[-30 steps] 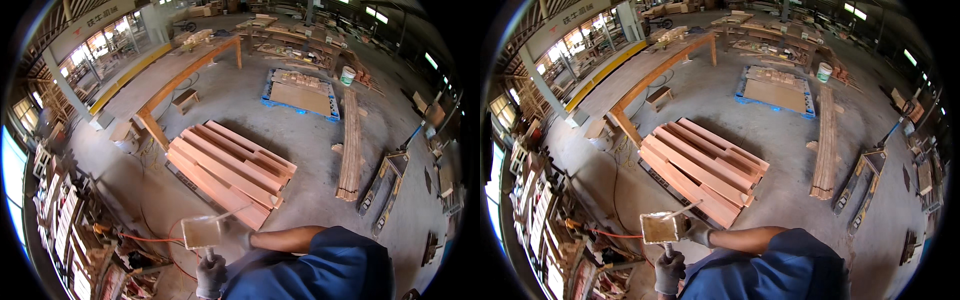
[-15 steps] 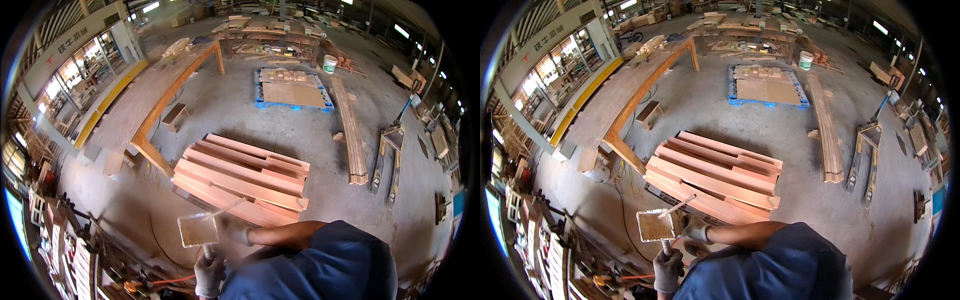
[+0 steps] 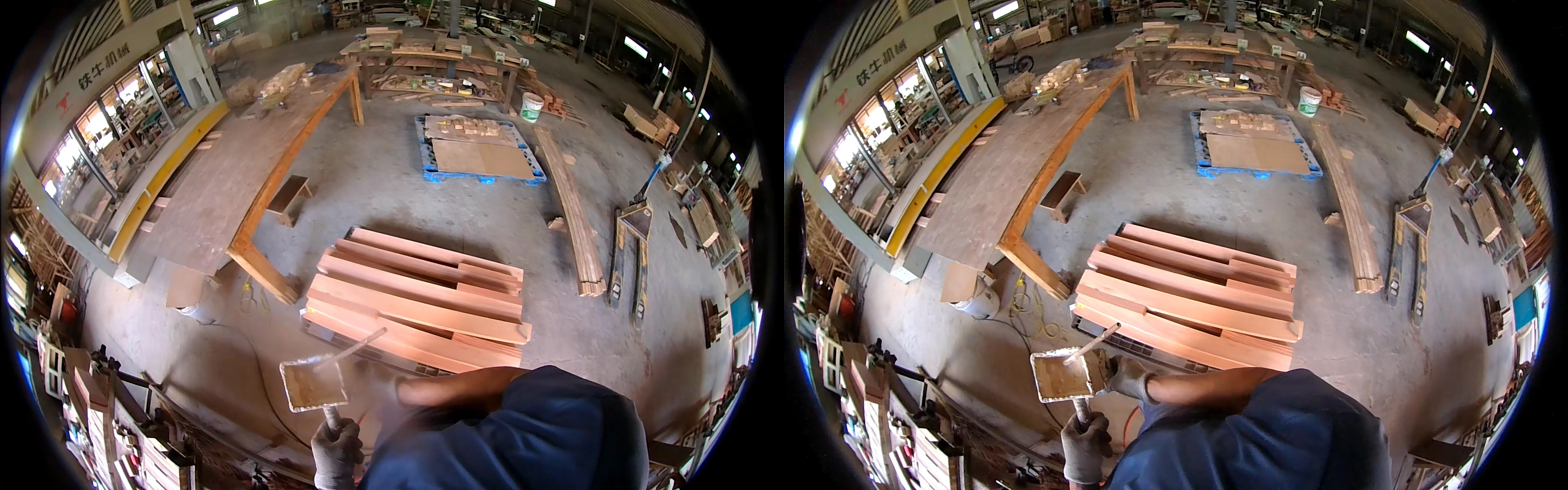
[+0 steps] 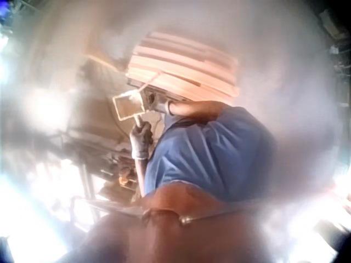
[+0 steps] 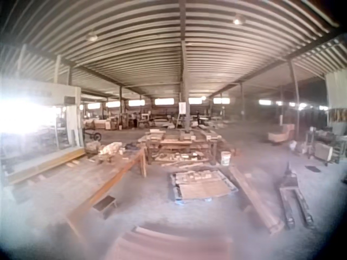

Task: The person walks through a workshop carrying a paint tray and brush, then squats to open a large white bucket. They scoop a white powder from the bucket into the tray and add a liquid from a plastic jug, mixing the contents with the brush. Finally, they walk to a workbench and place the tray down.

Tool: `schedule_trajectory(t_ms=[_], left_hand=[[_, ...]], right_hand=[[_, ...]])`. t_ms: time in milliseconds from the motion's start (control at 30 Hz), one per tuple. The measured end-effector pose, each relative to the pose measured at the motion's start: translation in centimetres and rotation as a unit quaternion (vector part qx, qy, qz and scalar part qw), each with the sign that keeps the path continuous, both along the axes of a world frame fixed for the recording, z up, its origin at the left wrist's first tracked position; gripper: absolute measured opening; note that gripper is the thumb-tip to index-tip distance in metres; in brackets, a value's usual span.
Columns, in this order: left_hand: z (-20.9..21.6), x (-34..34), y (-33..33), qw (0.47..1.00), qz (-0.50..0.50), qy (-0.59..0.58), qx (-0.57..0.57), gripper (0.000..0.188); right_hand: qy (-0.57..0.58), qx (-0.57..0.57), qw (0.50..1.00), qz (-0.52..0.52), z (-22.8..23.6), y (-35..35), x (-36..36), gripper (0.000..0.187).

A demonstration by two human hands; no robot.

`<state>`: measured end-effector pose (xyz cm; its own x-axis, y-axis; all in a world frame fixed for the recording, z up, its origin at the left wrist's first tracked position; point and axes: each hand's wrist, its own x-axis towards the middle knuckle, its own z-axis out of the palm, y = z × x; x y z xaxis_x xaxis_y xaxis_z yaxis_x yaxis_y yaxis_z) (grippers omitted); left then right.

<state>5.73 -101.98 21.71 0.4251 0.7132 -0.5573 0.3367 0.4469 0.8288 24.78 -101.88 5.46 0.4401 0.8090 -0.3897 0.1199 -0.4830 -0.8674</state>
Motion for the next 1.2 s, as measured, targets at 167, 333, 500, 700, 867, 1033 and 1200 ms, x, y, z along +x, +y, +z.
schedule_trajectory(t_ms=[167,333,500,700,867,1033,1200], left_hand=[[1.7,1.8,6.2,0.998,0.030,-0.034,-0.044,0.006],[0.1,2.8,13.6,0.997,0.048,-0.019,-0.055,0.009],[1.0,3.2,19.7,0.994,0.075,-0.030,-0.069,0.009],[0.8,3.1,24.9,0.999,-0.011,0.035,-0.025,0.027],[-1.3,2.1,26.1,0.998,0.057,-0.002,-0.013,0.023],[-1.0,-1.8,30.4,0.996,0.075,0.036,0.041,0.022],[-2.4,-8.0,36.2,0.990,0.121,0.022,0.074,0.023]], right_hand=[[0.046,0.014,0.999,0.014,-3.2,6.7,0.2,0.042],[0.096,-0.019,0.995,0.006,4.6,12.9,2.6,0.049],[0.065,0.033,0.994,0.085,1.9,20.2,2.6,0.042],[0.113,0.115,0.981,0.110,0.5,23.8,5.6,0.036],[0.245,0.097,0.957,0.122,-0.9,28.0,4.7,0.035],[0.162,0.075,0.965,0.190,-1.6,33.9,1.2,0.029],[0.351,0.032,0.929,0.111,-2.1,43.2,-5.7,0.031]])
